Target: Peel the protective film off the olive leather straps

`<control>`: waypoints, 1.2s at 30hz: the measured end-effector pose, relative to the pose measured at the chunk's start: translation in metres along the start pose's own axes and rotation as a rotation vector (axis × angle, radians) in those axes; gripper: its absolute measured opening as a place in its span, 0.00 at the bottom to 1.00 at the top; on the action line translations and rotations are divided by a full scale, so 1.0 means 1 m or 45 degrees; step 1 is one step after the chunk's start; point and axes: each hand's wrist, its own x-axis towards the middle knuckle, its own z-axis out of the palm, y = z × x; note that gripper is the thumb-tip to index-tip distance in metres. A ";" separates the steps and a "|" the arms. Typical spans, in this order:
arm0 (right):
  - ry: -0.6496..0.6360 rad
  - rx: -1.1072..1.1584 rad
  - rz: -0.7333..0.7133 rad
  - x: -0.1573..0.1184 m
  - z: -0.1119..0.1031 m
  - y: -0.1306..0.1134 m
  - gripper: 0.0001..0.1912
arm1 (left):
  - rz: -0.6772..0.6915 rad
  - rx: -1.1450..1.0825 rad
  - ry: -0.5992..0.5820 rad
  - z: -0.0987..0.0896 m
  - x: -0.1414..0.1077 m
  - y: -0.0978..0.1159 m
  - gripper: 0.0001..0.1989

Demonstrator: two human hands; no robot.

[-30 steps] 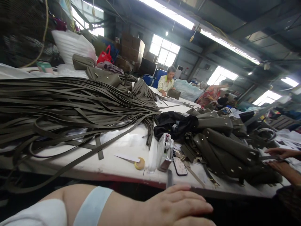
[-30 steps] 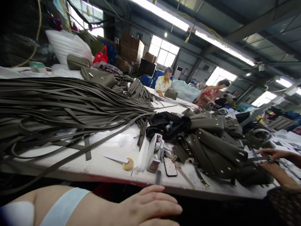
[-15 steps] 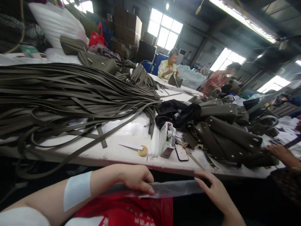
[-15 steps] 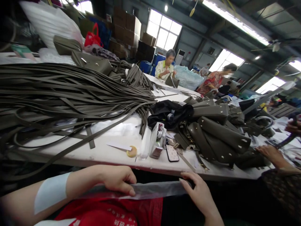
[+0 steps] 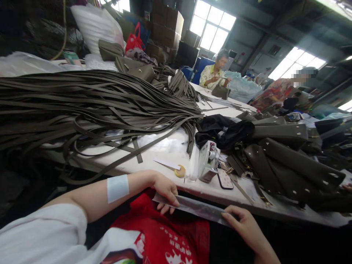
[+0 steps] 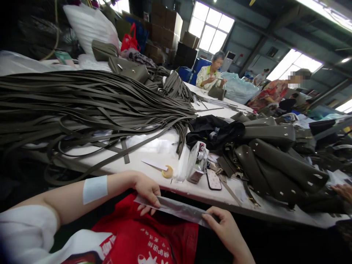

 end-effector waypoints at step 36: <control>-0.211 0.237 0.041 0.037 0.067 -0.028 0.14 | 0.155 0.076 0.383 0.010 0.002 0.012 0.30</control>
